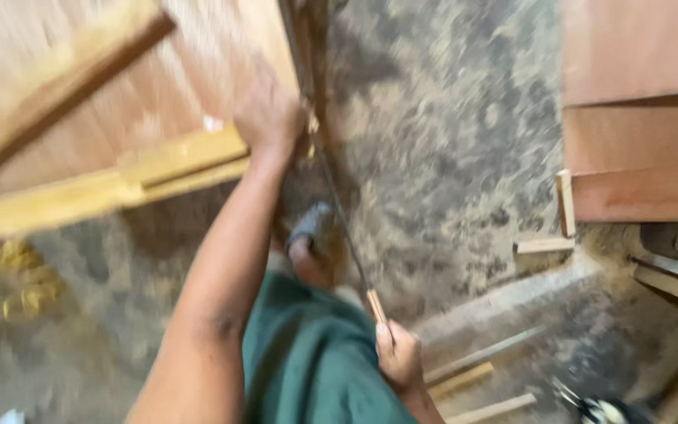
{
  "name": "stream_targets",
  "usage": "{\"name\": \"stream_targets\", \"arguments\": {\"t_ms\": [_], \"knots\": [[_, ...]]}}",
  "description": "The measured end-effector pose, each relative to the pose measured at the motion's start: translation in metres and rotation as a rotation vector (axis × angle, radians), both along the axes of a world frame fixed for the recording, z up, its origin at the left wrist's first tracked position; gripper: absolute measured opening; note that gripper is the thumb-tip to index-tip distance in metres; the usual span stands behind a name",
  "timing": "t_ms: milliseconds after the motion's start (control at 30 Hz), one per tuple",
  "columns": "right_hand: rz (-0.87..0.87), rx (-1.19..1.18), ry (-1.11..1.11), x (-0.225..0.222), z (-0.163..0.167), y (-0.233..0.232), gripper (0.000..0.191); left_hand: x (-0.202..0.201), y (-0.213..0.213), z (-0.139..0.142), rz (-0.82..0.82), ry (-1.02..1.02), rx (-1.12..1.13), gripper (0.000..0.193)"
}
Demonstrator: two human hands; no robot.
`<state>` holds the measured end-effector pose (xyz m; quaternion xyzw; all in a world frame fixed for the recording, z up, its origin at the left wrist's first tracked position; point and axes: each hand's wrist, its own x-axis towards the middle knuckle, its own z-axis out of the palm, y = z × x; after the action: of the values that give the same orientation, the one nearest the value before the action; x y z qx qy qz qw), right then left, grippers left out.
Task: The person holds a wooden strip against a wooden frame and saws through it with a hand saw, steadying the wood with one hand while moving the saw with the other. They reposition the strip on the frame and continue sawing, with cut pieces and scrap wood scattered on the floor around them.
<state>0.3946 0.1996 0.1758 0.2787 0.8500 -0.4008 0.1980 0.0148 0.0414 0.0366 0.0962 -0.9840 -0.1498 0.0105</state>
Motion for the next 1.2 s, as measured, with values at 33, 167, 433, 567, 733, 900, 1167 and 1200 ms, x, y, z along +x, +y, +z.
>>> {"name": "stream_targets", "arguments": {"t_ms": [33, 167, 433, 567, 733, 900, 1167, 1200], "knots": [[-0.004, 0.032, -0.016, -0.006, -0.002, -0.001, 0.039, -0.005, -0.001, 0.006, -0.02, -0.013, -0.003, 0.074], [0.053, 0.063, 0.359, -0.089, -0.088, -0.02, 0.039, -0.01, -0.005, 0.015, -0.003, -0.09, -0.027, 0.075], [-0.015, 0.105, 0.139, 0.007, -0.078, 0.011, 0.025, -0.004, -0.003, 0.011, 0.039, -0.096, -0.041, 0.076], [-0.031, 0.041, 0.095, 0.0, -0.055, 0.01, 0.035, -0.005, -0.006, 0.015, 0.021, -0.146, -0.043, 0.074], [0.032, -0.052, 0.234, -0.116, -0.137, -0.009, 0.049, -0.002, -0.01, 0.019, 0.035, -0.221, 0.043, 0.065], [0.176, 0.238, 0.548, -0.012, -0.141, 0.012, 0.033, -0.01, -0.007, 0.021, 0.056, -0.198, 0.015, 0.069], [0.037, 0.018, 0.247, -0.109, -0.137, -0.004, 0.049, -0.012, -0.01, 0.02, 0.028, -0.169, 0.033, 0.071], [0.046, 0.045, 0.239, -0.129, -0.137, -0.01, 0.05, -0.011, -0.01, 0.022, 0.029, -0.128, 0.034, 0.07]]}}
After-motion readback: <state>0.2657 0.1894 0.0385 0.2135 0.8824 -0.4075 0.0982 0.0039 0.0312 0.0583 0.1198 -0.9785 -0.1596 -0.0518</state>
